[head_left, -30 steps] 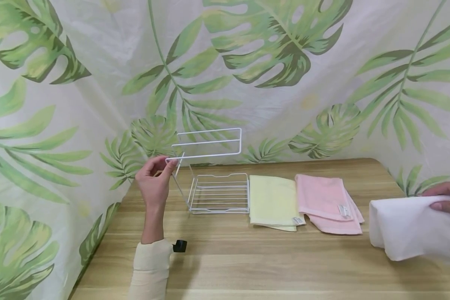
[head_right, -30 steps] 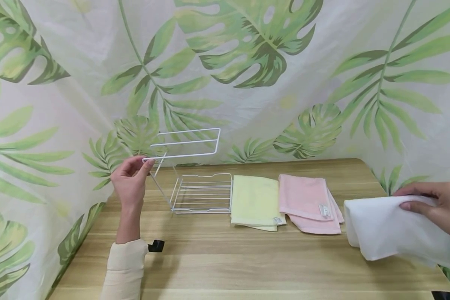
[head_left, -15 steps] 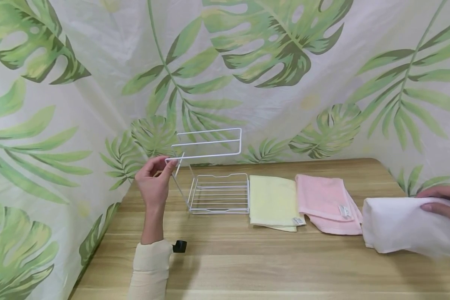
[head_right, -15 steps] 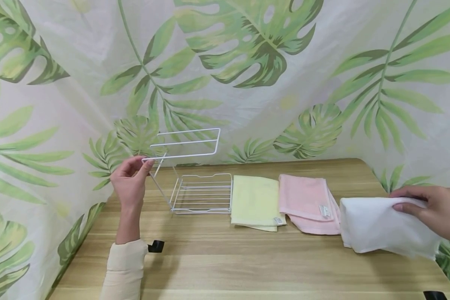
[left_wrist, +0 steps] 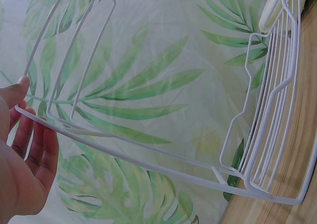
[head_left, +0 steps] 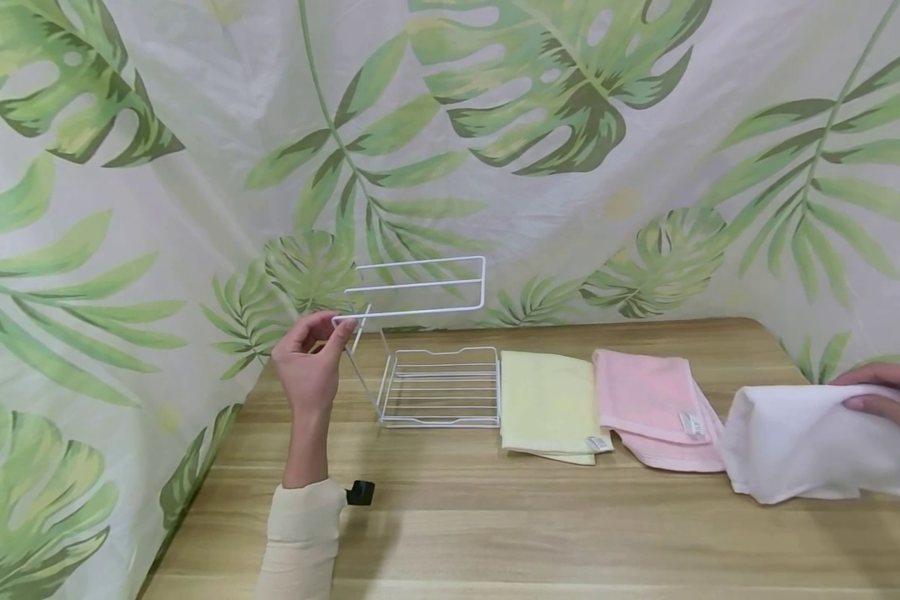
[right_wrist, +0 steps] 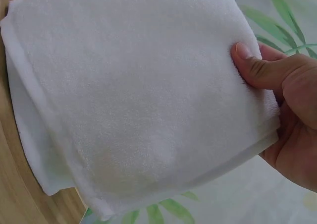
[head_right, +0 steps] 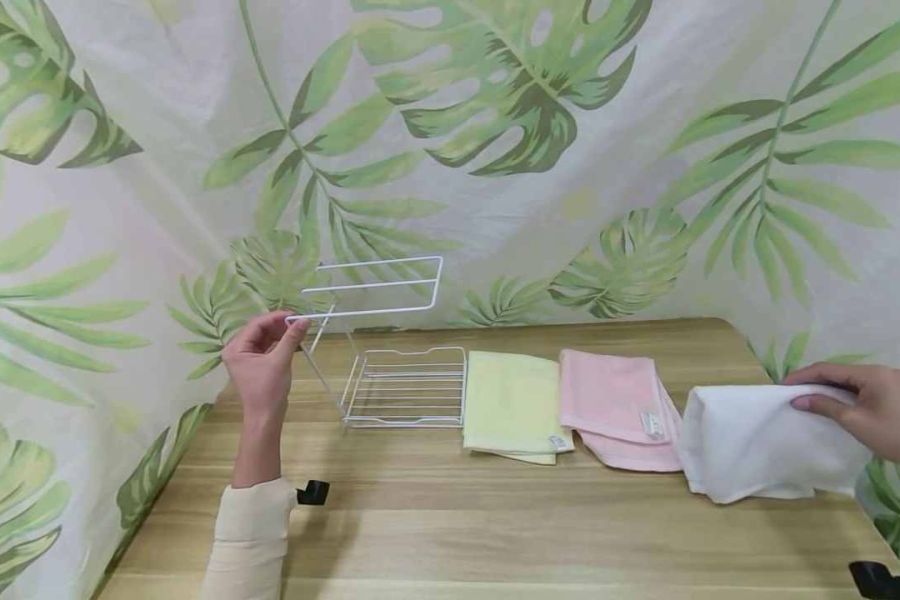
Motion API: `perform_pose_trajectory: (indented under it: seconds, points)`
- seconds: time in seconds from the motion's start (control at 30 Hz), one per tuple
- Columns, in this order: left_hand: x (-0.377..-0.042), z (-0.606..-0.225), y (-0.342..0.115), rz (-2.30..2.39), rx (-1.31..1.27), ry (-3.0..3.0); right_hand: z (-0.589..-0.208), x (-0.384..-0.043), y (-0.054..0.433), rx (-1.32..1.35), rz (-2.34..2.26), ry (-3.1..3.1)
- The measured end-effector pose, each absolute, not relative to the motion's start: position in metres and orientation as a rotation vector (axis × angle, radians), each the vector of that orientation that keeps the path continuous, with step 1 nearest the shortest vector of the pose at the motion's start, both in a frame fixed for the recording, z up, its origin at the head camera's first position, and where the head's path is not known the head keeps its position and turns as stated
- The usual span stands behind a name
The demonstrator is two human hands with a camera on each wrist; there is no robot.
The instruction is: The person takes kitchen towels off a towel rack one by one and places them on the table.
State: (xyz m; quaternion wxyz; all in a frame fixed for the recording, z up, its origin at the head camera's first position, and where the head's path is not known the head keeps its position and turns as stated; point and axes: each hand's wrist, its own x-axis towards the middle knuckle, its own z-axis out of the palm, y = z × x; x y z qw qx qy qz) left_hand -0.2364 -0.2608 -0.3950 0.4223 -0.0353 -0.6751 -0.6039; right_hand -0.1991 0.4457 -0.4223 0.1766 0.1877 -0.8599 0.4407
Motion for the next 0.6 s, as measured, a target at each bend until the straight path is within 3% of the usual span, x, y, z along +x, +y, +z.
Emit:
perform_pose_trajectory:
  seconds: [0.6]
  points:
    - [-0.237, -0.396, -0.261, -1.501, -0.089, -1.694, -0.428, -0.225, 0.454, 0.449, 0.894, -2.579]
